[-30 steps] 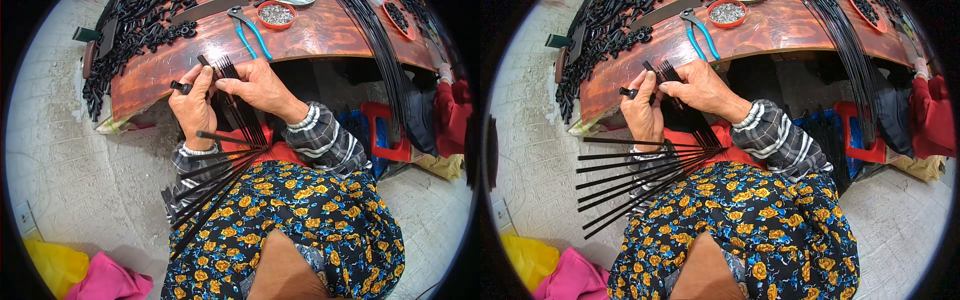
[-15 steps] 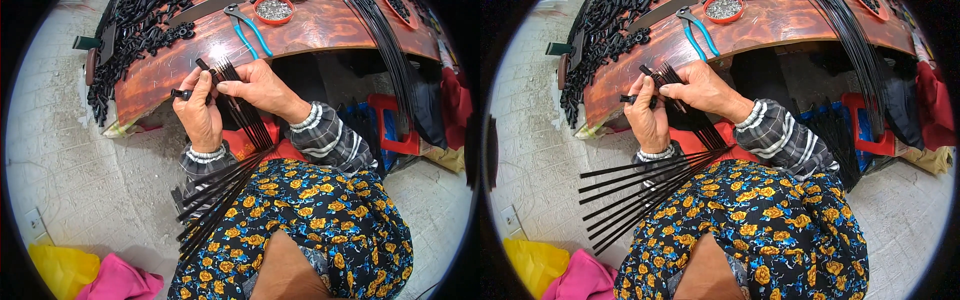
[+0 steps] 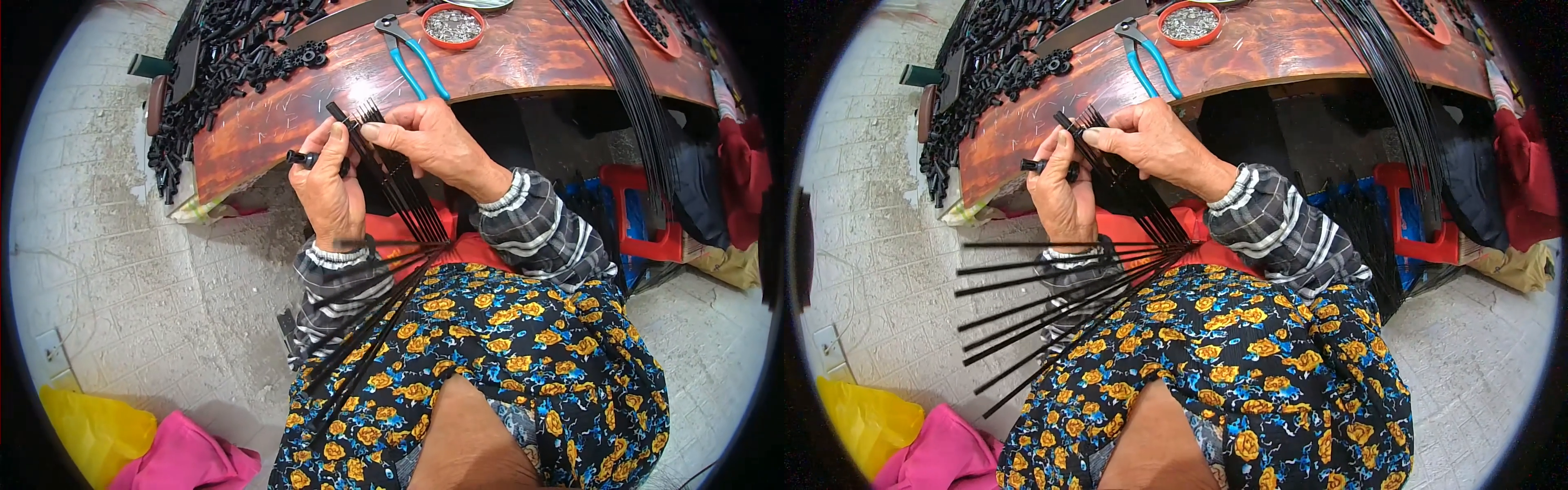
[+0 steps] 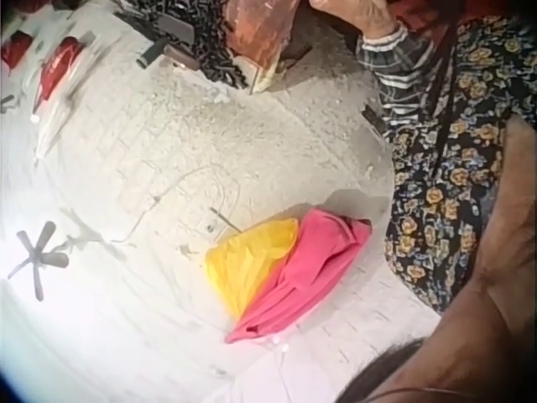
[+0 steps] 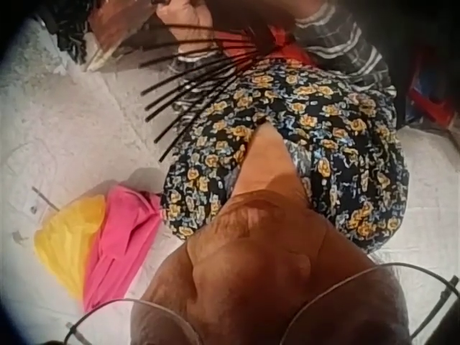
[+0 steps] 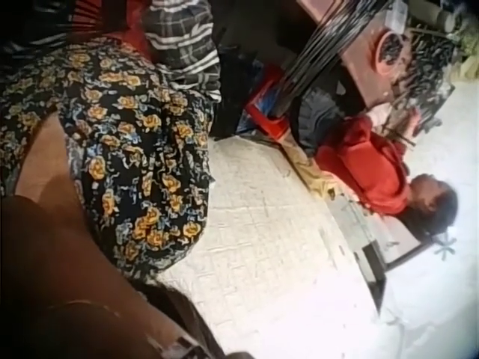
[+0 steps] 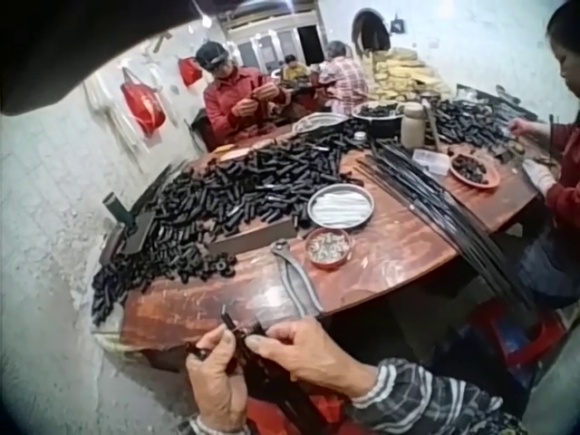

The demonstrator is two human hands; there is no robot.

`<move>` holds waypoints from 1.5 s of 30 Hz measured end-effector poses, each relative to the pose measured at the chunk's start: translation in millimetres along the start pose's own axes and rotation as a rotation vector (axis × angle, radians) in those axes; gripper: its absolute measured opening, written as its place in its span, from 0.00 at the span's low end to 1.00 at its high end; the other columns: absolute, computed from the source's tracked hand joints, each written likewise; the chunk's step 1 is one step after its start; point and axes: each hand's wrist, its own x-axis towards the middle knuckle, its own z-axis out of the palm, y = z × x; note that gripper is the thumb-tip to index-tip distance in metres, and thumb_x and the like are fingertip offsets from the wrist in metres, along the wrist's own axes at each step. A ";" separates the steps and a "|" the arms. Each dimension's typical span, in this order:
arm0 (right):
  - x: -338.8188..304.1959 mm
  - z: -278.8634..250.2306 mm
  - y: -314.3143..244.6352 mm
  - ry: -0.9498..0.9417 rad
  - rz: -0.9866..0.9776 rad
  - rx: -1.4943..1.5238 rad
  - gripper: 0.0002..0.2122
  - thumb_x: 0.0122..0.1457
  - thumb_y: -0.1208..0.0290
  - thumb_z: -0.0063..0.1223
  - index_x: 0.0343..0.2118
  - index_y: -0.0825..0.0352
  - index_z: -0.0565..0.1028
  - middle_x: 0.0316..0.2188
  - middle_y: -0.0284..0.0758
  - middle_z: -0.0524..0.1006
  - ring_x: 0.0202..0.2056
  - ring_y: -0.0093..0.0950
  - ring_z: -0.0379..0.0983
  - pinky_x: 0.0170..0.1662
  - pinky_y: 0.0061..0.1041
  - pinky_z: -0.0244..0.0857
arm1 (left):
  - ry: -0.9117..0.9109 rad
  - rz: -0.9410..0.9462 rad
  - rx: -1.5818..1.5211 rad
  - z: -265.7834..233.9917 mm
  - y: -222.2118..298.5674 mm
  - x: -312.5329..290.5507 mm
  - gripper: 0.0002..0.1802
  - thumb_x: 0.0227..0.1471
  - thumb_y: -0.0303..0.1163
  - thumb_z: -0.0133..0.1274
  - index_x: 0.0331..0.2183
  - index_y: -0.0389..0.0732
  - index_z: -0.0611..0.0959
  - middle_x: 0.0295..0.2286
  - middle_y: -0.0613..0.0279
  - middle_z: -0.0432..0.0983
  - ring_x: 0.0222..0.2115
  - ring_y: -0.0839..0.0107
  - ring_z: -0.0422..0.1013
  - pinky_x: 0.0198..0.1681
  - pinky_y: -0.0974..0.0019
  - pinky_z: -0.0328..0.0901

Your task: Assembling bundles of black rods into plastic components and trimming them with pliers.

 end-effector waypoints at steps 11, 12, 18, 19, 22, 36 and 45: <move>-3.0 4.7 -1.6 -0.019 -0.010 -0.027 0.17 0.57 0.61 0.57 0.16 0.65 0.73 0.11 0.21 0.65 0.12 0.11 0.58 0.14 0.13 0.50 | -0.147 -0.078 -0.186 -8.6 4.4 -3.0 0.10 0.56 0.27 0.53 0.40 0.34 0.79 0.35 0.61 0.77 0.35 0.74 0.72 0.43 0.69 0.64; -2.8 4.3 0.6 -0.032 0.018 0.014 0.17 0.57 0.61 0.57 0.16 0.64 0.73 0.11 0.21 0.65 0.11 0.11 0.58 0.14 0.13 0.50 | -0.157 -0.096 -0.206 -8.7 4.0 -3.8 0.10 0.56 0.27 0.52 0.40 0.34 0.79 0.35 0.61 0.77 0.36 0.74 0.71 0.45 0.68 0.64; -4.8 5.3 4.3 -0.041 0.016 0.049 0.17 0.57 0.62 0.57 0.15 0.64 0.72 0.11 0.21 0.65 0.11 0.11 0.58 0.13 0.13 0.49 | -0.150 -0.109 -0.146 -8.1 4.3 -7.9 0.11 0.56 0.27 0.53 0.41 0.34 0.79 0.36 0.63 0.76 0.38 0.75 0.71 0.45 0.68 0.63; -4.2 5.9 3.6 -0.027 0.008 0.042 0.17 0.57 0.62 0.57 0.15 0.65 0.72 0.12 0.21 0.65 0.11 0.11 0.58 0.13 0.13 0.49 | -0.150 -0.106 -0.144 -9.4 4.5 -6.9 0.11 0.56 0.27 0.53 0.41 0.34 0.79 0.36 0.63 0.76 0.38 0.75 0.71 0.45 0.68 0.63; -4.0 6.7 2.2 -0.025 0.004 0.019 0.17 0.58 0.63 0.57 0.15 0.65 0.72 0.12 0.20 0.65 0.13 0.10 0.58 0.14 0.13 0.50 | -0.103 -0.074 -0.101 -13.3 2.7 -4.0 0.11 0.56 0.27 0.53 0.41 0.34 0.79 0.36 0.64 0.76 0.38 0.75 0.70 0.45 0.69 0.63; -0.1 7.3 7.4 -0.056 0.095 0.253 0.12 0.55 0.64 0.60 0.18 0.63 0.74 0.12 0.19 0.65 0.12 0.10 0.55 0.14 0.13 0.43 | -0.109 -0.101 -0.247 -10.0 -0.7 -4.9 0.18 0.56 0.27 0.52 0.49 0.35 0.75 0.41 0.61 0.75 0.42 0.72 0.70 0.48 0.66 0.65; 0.0 18.4 20.8 0.081 -0.230 0.061 0.15 0.55 0.68 0.59 0.15 0.63 0.69 0.13 0.17 0.63 0.15 0.09 0.52 0.17 0.15 0.44 | -0.132 -0.096 -0.287 -9.6 1.7 -8.6 0.19 0.57 0.28 0.51 0.50 0.34 0.74 0.43 0.59 0.74 0.44 0.70 0.69 0.52 0.62 0.62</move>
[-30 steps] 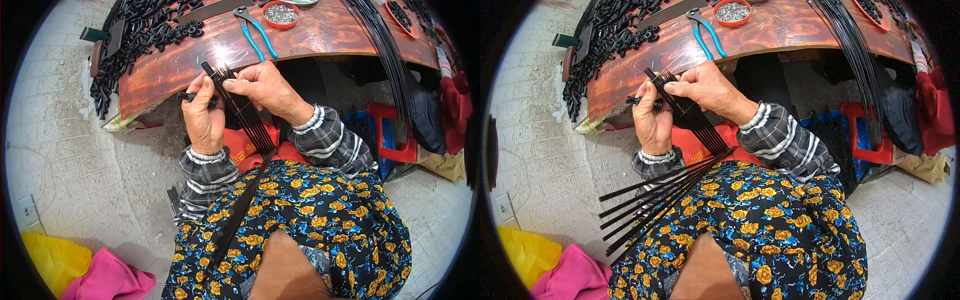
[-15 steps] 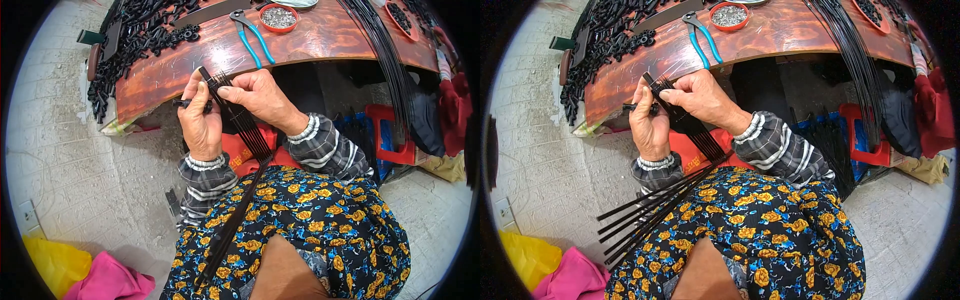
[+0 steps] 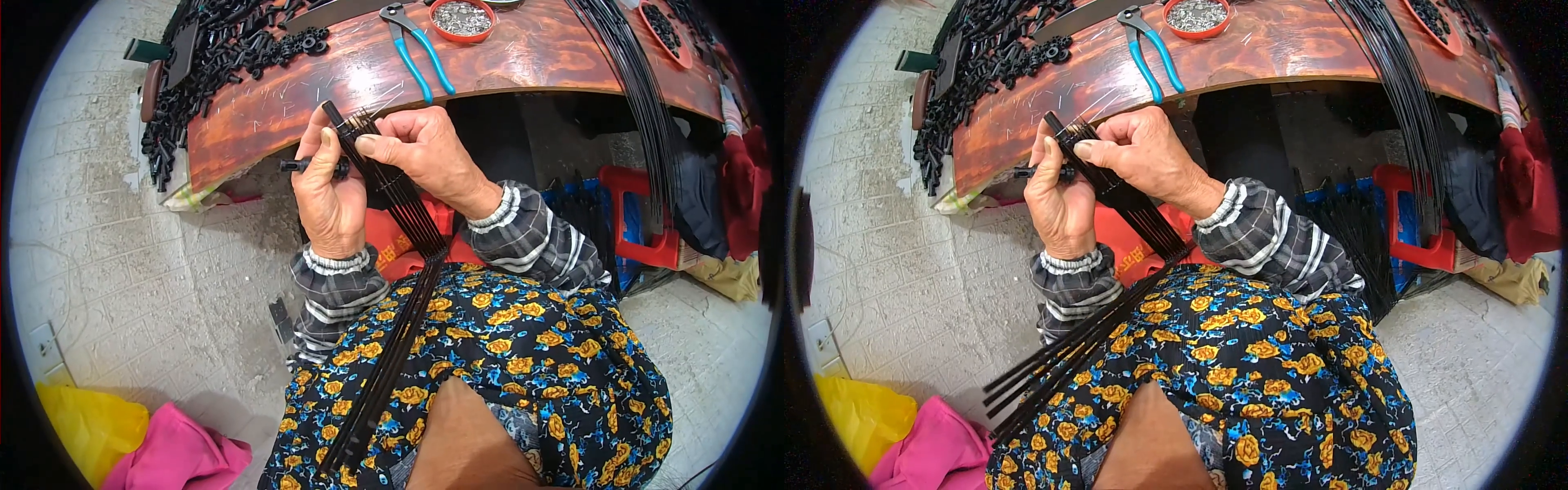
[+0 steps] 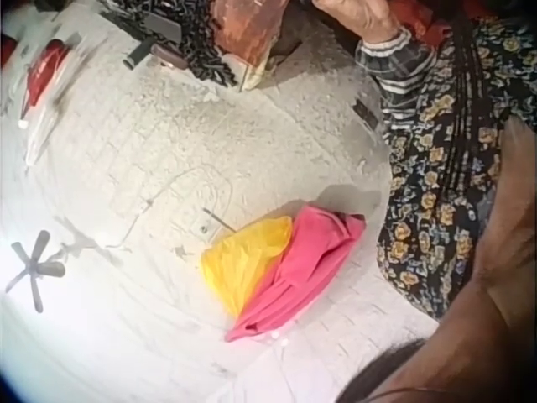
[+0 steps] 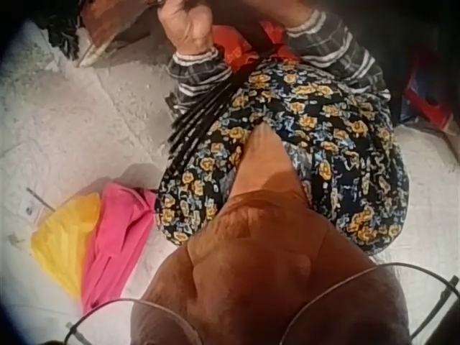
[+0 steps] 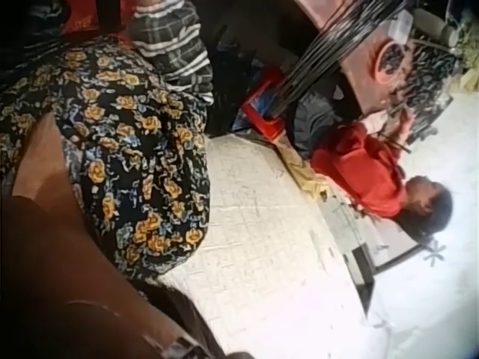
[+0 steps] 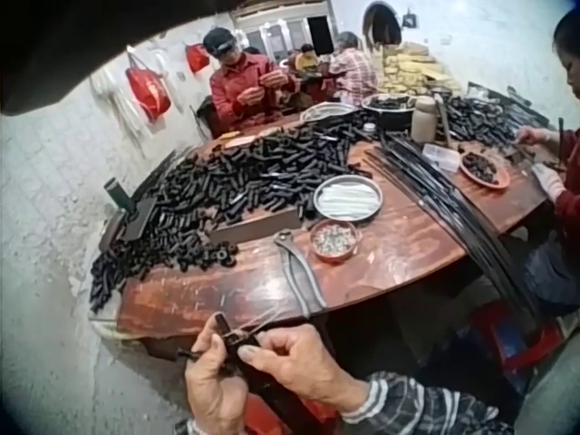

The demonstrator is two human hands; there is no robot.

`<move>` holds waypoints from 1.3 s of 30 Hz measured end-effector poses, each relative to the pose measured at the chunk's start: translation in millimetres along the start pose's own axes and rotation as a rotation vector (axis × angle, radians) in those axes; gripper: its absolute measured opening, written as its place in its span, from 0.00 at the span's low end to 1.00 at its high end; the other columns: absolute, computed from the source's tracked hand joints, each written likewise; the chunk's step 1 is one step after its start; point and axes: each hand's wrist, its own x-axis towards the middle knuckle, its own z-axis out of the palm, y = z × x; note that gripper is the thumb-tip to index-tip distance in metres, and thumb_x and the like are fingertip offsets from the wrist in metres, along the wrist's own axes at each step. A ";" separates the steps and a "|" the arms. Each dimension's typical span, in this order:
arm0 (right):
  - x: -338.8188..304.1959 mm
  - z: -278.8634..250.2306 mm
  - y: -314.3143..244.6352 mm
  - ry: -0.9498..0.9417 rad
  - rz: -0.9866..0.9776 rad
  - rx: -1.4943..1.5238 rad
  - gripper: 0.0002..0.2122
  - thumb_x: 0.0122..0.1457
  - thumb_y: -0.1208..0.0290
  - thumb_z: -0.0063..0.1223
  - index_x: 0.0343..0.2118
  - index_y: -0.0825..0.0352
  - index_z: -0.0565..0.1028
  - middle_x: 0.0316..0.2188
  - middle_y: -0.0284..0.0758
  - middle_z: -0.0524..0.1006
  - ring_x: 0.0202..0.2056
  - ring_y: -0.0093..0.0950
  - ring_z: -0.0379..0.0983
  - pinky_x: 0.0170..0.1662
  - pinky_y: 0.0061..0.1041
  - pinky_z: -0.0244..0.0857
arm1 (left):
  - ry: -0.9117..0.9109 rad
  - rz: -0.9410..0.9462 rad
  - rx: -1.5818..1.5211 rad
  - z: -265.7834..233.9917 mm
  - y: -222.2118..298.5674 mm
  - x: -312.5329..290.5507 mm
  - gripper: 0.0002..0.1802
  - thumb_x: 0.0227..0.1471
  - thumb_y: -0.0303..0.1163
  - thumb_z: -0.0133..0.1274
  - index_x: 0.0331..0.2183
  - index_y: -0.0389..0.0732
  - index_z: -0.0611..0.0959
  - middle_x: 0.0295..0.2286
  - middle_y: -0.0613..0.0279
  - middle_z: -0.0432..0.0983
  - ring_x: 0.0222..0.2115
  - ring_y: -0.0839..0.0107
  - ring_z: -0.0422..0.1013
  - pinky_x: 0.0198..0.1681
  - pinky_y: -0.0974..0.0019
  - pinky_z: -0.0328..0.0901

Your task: Assembling bundles of black rods into plastic components and trimming them with pliers.

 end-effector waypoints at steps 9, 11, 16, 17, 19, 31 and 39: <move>4.3 -7.5 -2.0 -0.185 0.343 0.310 0.14 0.55 0.62 0.60 0.17 0.64 0.75 0.13 0.21 0.67 0.11 0.10 0.58 0.13 0.11 0.48 | 0.004 -0.003 -0.047 -5.1 0.9 1.3 0.19 0.57 0.27 0.50 0.51 0.38 0.73 0.46 0.62 0.72 0.46 0.70 0.68 0.54 0.62 0.61; 4.2 -6.1 -3.5 -0.171 0.317 0.304 0.14 0.55 0.61 0.59 0.17 0.64 0.75 0.13 0.21 0.67 0.11 0.11 0.58 0.14 0.12 0.49 | 0.013 0.021 -0.032 -8.0 1.4 3.3 0.19 0.57 0.27 0.50 0.51 0.38 0.73 0.46 0.62 0.72 0.46 0.70 0.68 0.54 0.62 0.62; 5.0 -11.3 -0.2 -0.203 0.317 0.303 0.14 0.56 0.61 0.59 0.18 0.65 0.76 0.13 0.22 0.68 0.12 0.12 0.59 0.15 0.12 0.50 | -0.072 -0.014 -0.057 -9.3 2.1 1.3 0.20 0.58 0.27 0.49 0.53 0.41 0.72 0.46 0.61 0.72 0.45 0.69 0.69 0.53 0.60 0.63; 5.1 -12.1 -0.9 -0.207 0.316 0.298 0.14 0.56 0.61 0.59 0.18 0.65 0.76 0.13 0.23 0.68 0.12 0.12 0.60 0.15 0.12 0.51 | -0.061 -0.019 -0.073 -6.6 1.7 1.4 0.20 0.58 0.27 0.49 0.53 0.41 0.72 0.46 0.61 0.72 0.45 0.69 0.69 0.53 0.60 0.63; 4.9 -11.3 -2.2 -0.192 0.296 0.255 0.14 0.56 0.62 0.59 0.19 0.65 0.76 0.13 0.23 0.69 0.12 0.12 0.60 0.15 0.12 0.51 | -0.046 -0.025 -0.086 -6.1 1.1 1.2 0.20 0.58 0.28 0.49 0.53 0.42 0.72 0.46 0.60 0.72 0.45 0.68 0.69 0.53 0.60 0.63; 4.1 -8.1 -14.4 -0.153 0.329 0.205 0.11 0.54 0.64 0.60 0.25 0.66 0.73 0.15 0.22 0.66 0.11 0.10 0.55 0.14 0.12 0.45 | -0.065 -0.020 -0.023 -5.7 -1.1 4.5 0.22 0.59 0.28 0.48 0.55 0.40 0.69 0.44 0.61 0.73 0.44 0.70 0.69 0.51 0.62 0.64; 12.9 -15.2 -16.8 -0.236 0.283 0.221 0.23 0.55 0.65 0.60 0.53 0.64 0.70 0.24 0.21 0.72 0.15 0.07 0.57 0.15 0.08 0.47 | 0.010 -0.048 0.003 -2.4 0.9 9.2 0.23 0.57 0.28 0.51 0.54 0.41 0.70 0.41 0.65 0.73 0.39 0.76 0.69 0.46 0.68 0.63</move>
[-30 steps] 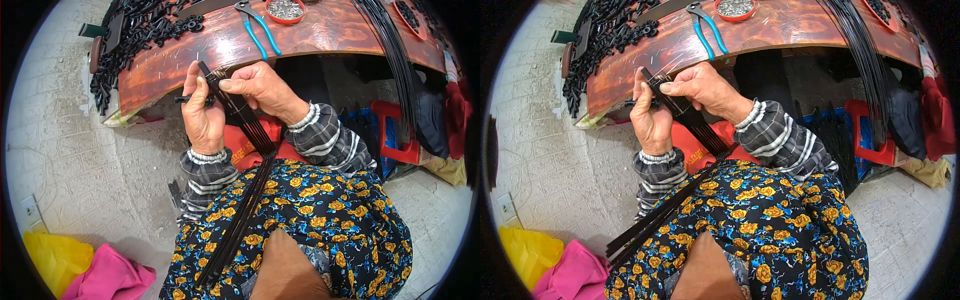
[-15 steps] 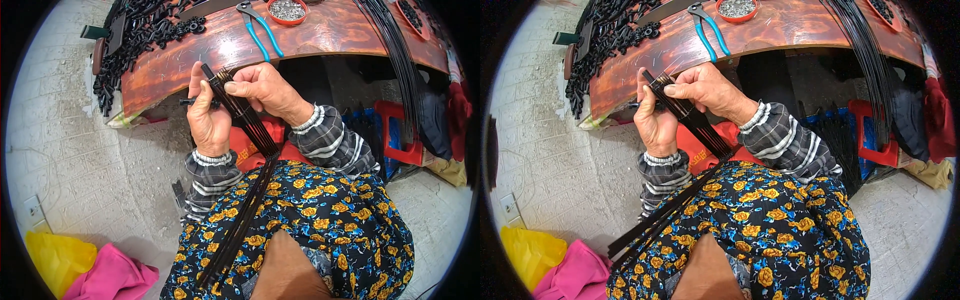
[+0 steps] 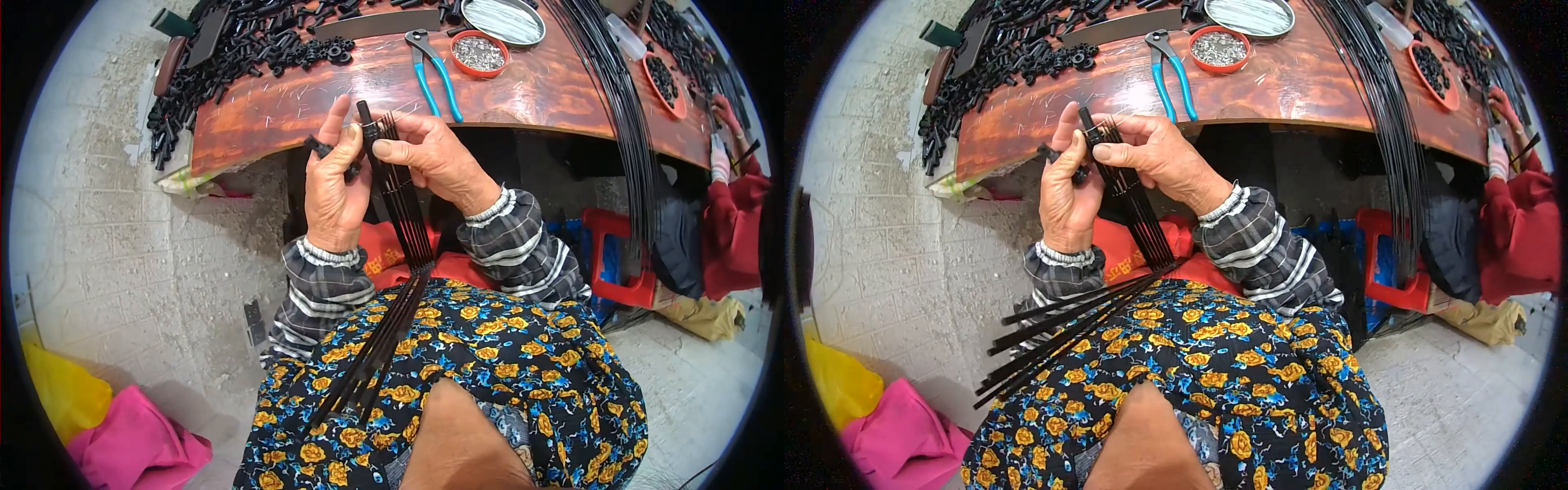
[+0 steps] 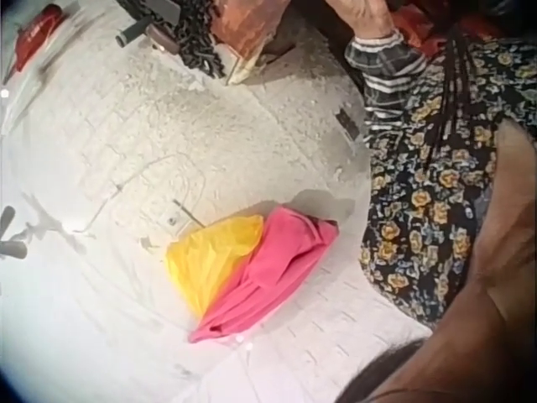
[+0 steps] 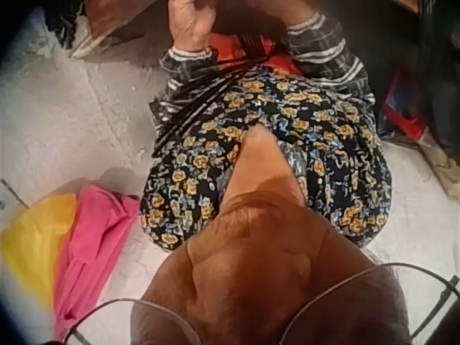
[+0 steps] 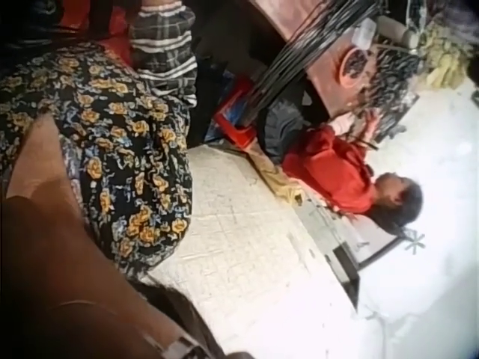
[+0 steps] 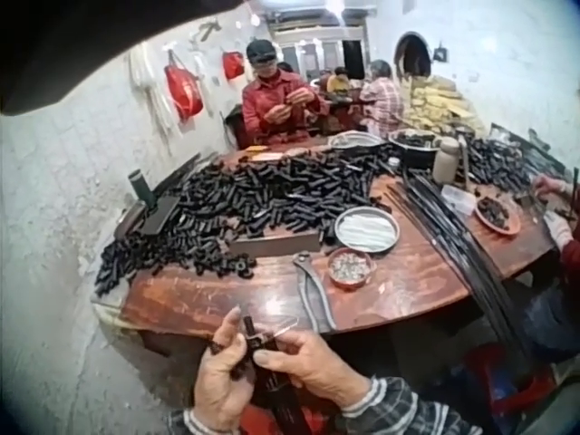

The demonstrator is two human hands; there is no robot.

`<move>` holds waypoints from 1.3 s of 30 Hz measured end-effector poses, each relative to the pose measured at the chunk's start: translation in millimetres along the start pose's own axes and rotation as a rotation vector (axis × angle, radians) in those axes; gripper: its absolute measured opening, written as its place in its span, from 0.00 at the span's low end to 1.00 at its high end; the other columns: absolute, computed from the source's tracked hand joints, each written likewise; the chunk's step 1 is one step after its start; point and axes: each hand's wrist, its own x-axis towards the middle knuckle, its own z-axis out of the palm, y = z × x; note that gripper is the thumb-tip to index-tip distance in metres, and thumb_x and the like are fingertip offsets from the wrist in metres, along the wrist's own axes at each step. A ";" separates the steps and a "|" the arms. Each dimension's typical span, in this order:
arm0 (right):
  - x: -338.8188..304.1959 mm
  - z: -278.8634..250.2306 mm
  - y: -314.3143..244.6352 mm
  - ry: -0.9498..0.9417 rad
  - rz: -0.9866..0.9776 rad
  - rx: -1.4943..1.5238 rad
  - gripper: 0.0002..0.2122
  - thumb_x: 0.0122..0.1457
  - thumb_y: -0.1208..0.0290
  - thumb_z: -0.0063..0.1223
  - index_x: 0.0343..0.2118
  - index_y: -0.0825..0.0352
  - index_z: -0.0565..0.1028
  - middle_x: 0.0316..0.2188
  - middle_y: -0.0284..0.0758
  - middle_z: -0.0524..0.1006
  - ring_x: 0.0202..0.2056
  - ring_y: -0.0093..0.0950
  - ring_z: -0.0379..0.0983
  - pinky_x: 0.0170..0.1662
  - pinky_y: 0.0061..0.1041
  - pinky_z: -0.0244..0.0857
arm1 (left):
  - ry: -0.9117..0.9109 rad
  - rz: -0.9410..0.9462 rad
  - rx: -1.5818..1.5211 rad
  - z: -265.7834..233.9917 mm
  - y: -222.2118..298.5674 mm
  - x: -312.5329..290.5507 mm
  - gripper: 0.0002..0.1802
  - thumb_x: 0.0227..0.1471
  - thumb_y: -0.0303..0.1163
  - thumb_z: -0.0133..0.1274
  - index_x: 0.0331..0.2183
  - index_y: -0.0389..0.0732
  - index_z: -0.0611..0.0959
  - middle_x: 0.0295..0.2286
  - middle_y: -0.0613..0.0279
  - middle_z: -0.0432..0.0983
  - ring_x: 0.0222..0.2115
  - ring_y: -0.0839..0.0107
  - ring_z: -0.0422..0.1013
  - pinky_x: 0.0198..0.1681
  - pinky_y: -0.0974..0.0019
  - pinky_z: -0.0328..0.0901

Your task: Assembling bundles of black rods into plastic components and trimming them with pliers.

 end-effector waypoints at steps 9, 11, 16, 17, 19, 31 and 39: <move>5.2 -8.8 12.4 -0.071 0.008 0.058 0.21 0.56 0.64 0.59 0.50 0.67 0.72 0.27 0.24 0.76 0.16 0.07 0.61 0.15 0.07 0.48 | -0.214 -0.103 -0.140 -5.0 -2.7 4.7 0.31 0.51 0.20 0.51 0.57 0.37 0.65 0.44 0.61 0.73 0.40 0.75 0.70 0.39 0.74 0.64; 3.8 -13.3 17.0 -0.069 -0.001 0.073 0.20 0.56 0.64 0.58 0.50 0.68 0.71 0.29 0.27 0.77 0.19 0.08 0.67 0.15 0.06 0.49 | -0.127 -0.130 -0.102 5.6 -3.1 0.1 0.29 0.52 0.21 0.51 0.57 0.36 0.66 0.41 0.61 0.74 0.32 0.78 0.69 0.29 0.78 0.62; 1.8 -10.9 11.9 0.001 0.034 -0.033 0.19 0.57 0.64 0.57 0.50 0.68 0.71 0.26 0.28 0.77 0.18 0.10 0.67 0.16 0.07 0.50 | -0.260 -0.141 -0.024 -12.7 5.8 7.6 0.28 0.55 0.24 0.49 0.57 0.36 0.64 0.40 0.55 0.75 0.36 0.70 0.73 0.37 0.72 0.67; 3.0 -13.0 18.3 0.020 0.009 -0.001 0.19 0.58 0.63 0.56 0.49 0.68 0.72 0.25 0.28 0.78 0.17 0.09 0.66 0.15 0.07 0.50 | -0.119 -0.178 0.048 -10.6 14.0 4.5 0.27 0.56 0.26 0.49 0.57 0.35 0.63 0.40 0.52 0.75 0.38 0.64 0.74 0.41 0.66 0.68; -1.2 -11.2 10.1 0.050 0.044 -0.023 0.16 0.59 0.64 0.55 0.46 0.68 0.73 0.24 0.33 0.79 0.17 0.10 0.67 0.14 0.08 0.50 | 0.044 -0.241 0.099 -21.9 32.7 5.6 0.25 0.58 0.30 0.48 0.54 0.33 0.63 0.37 0.45 0.75 0.39 0.52 0.74 0.48 0.50 0.69; -2.7 -8.0 11.7 0.009 0.065 -0.001 0.12 0.59 0.63 0.55 0.40 0.67 0.74 0.25 0.34 0.80 0.16 0.10 0.67 0.15 0.08 0.51 | -0.283 -0.164 0.131 15.0 55.8 65.4 0.16 0.57 0.29 0.49 0.45 0.30 0.71 0.36 0.47 0.76 0.39 0.54 0.74 0.47 0.53 0.68; -6.5 -7.3 6.1 0.035 0.039 -0.052 0.12 0.59 0.62 0.55 0.36 0.67 0.75 0.25 0.34 0.80 0.16 0.10 0.67 0.15 0.08 0.51 | -0.337 -0.208 0.207 28.3 44.0 63.5 0.15 0.54 0.28 0.53 0.43 0.32 0.74 0.35 0.50 0.76 0.37 0.57 0.76 0.42 0.55 0.71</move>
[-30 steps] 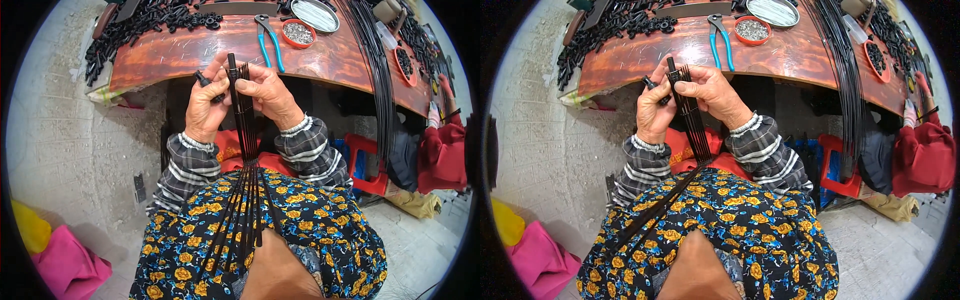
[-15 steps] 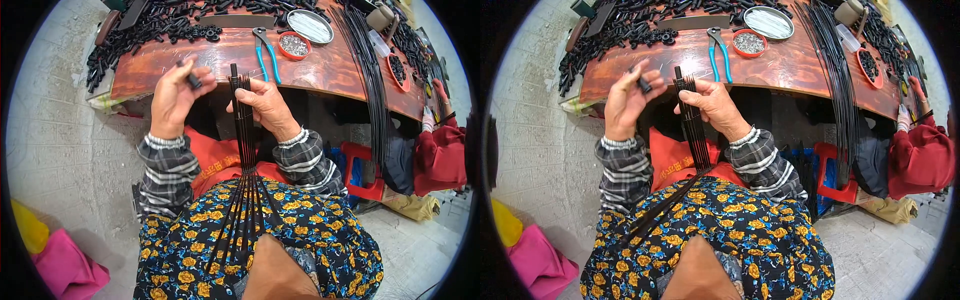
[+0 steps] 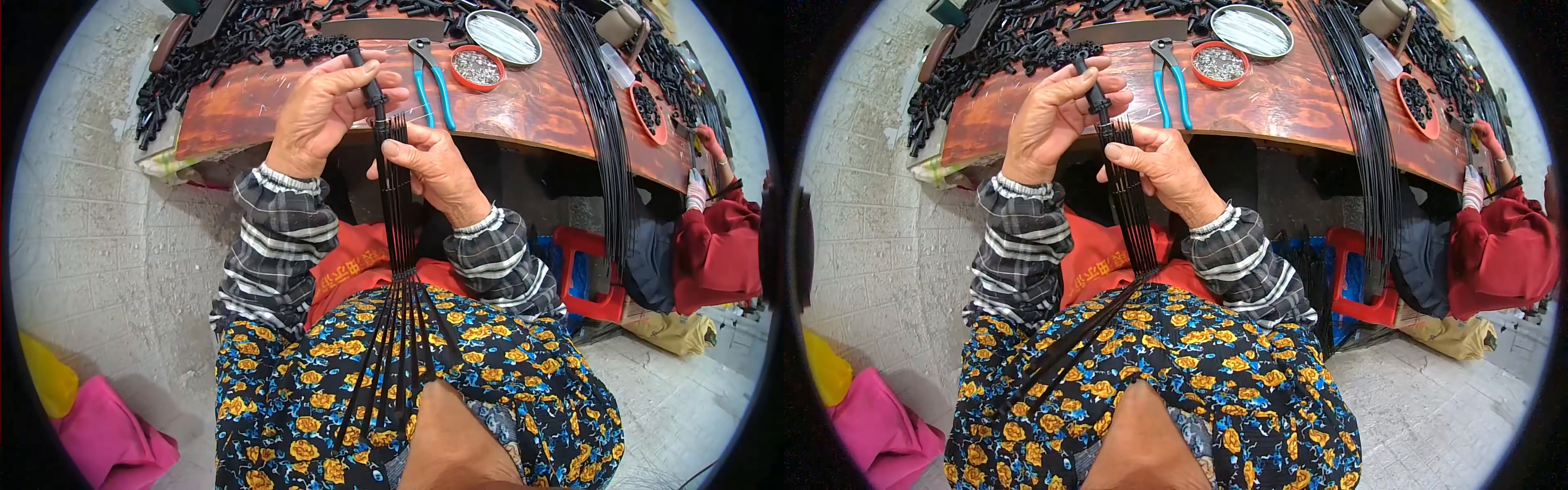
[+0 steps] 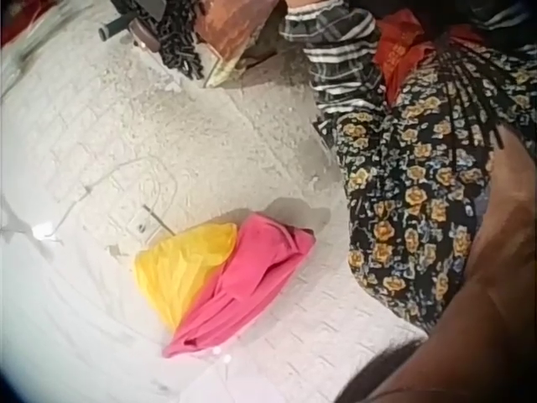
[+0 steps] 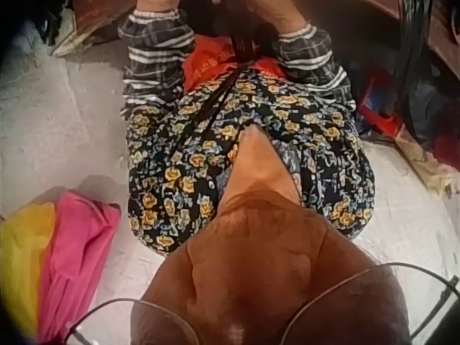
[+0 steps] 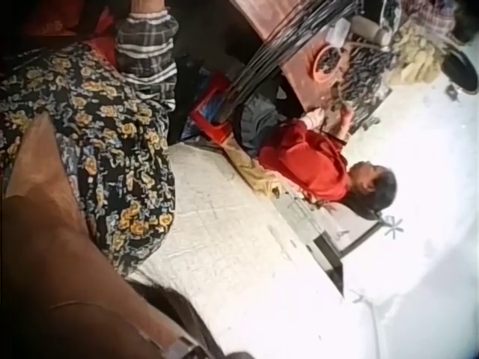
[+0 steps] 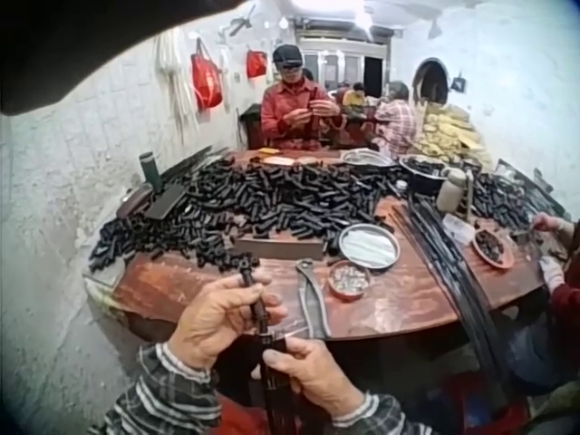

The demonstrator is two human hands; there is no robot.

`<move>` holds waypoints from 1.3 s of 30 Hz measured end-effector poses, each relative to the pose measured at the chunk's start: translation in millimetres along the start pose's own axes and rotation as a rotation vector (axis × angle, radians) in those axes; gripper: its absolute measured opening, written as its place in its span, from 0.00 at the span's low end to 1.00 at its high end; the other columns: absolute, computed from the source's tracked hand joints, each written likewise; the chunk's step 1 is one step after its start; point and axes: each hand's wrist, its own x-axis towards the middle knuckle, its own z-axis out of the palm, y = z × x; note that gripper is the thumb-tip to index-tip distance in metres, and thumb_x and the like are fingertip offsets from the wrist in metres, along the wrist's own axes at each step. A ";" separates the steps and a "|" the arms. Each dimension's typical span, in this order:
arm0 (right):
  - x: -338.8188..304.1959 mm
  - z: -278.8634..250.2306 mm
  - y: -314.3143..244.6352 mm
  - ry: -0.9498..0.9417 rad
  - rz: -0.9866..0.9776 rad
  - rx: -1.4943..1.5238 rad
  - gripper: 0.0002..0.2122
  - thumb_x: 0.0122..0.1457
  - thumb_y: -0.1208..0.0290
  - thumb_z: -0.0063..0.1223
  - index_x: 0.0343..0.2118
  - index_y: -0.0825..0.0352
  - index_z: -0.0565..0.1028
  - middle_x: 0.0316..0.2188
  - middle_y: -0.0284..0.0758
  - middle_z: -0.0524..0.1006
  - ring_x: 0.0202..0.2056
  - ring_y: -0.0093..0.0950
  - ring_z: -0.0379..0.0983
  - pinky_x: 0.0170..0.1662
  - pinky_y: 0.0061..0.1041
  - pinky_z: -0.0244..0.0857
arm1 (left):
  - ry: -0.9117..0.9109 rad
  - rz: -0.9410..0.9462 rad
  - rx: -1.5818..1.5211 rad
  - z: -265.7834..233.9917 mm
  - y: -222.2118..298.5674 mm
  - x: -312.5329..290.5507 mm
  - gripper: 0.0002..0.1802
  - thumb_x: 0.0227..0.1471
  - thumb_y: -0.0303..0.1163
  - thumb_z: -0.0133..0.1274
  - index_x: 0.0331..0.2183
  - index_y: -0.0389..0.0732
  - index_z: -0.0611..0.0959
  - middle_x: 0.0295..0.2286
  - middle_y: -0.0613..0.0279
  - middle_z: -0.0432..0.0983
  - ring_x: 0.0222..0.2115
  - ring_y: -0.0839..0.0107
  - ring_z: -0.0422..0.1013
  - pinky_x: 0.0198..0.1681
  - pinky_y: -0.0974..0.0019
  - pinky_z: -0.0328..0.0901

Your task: Assembling bundles of black rods into plastic components and trimming them with pliers.

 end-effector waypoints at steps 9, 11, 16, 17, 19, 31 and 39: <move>1.6 2.0 1.7 0.002 0.000 -0.023 0.11 0.59 0.63 0.55 0.35 0.67 0.74 0.24 0.34 0.80 0.15 0.10 0.66 0.14 0.08 0.50 | 0.009 -0.029 0.159 -18.3 -4.5 -0.9 0.17 0.56 0.31 0.52 0.47 0.35 0.75 0.32 0.61 0.77 0.35 0.69 0.75 0.40 0.63 0.70; 1.7 3.0 0.9 0.000 0.005 -0.016 0.11 0.59 0.63 0.54 0.35 0.67 0.74 0.24 0.34 0.80 0.15 0.09 0.66 0.14 0.08 0.50 | 0.023 -0.027 0.204 -17.6 -5.1 -2.2 0.17 0.56 0.32 0.52 0.46 0.36 0.76 0.32 0.62 0.77 0.34 0.71 0.75 0.39 0.65 0.70; 1.4 2.1 -0.5 0.002 0.004 -0.005 0.12 0.59 0.63 0.55 0.36 0.67 0.74 0.24 0.35 0.80 0.15 0.10 0.66 0.14 0.08 0.50 | 0.006 -0.032 0.330 -11.0 -0.4 -4.6 0.16 0.55 0.33 0.54 0.44 0.36 0.78 0.31 0.63 0.76 0.32 0.75 0.73 0.37 0.71 0.69; 1.4 1.7 -0.2 0.002 0.008 -0.007 0.12 0.59 0.63 0.55 0.36 0.67 0.74 0.24 0.35 0.80 0.15 0.10 0.66 0.14 0.08 0.50 | 0.008 -0.032 0.326 -13.4 -1.0 -3.8 0.16 0.55 0.33 0.54 0.44 0.36 0.78 0.31 0.63 0.76 0.32 0.75 0.73 0.37 0.71 0.69; 2.3 0.1 1.9 -0.004 0.006 -0.008 0.12 0.59 0.63 0.55 0.37 0.67 0.74 0.24 0.35 0.80 0.16 0.10 0.66 0.15 0.09 0.50 | -0.025 -0.021 0.342 -19.5 -4.2 -0.2 0.16 0.54 0.32 0.55 0.44 0.36 0.78 0.30 0.64 0.76 0.32 0.75 0.73 0.38 0.70 0.69; 5.6 -2.8 5.7 -0.021 0.012 -0.002 0.12 0.60 0.62 0.53 0.36 0.67 0.74 0.25 0.35 0.80 0.16 0.11 0.67 0.14 0.09 0.49 | -0.035 0.018 0.308 -28.1 -13.4 6.4 0.15 0.51 0.33 0.58 0.42 0.40 0.79 0.30 0.70 0.75 0.30 0.78 0.73 0.35 0.72 0.69; 6.1 -8.4 10.6 -0.026 0.005 0.007 0.12 0.60 0.62 0.52 0.36 0.68 0.74 0.25 0.36 0.80 0.15 0.11 0.65 0.14 0.10 0.48 | -0.092 0.026 0.303 -33.7 -19.1 4.6 0.20 0.55 0.32 0.54 0.49 0.38 0.75 0.35 0.63 0.77 0.36 0.71 0.75 0.39 0.69 0.69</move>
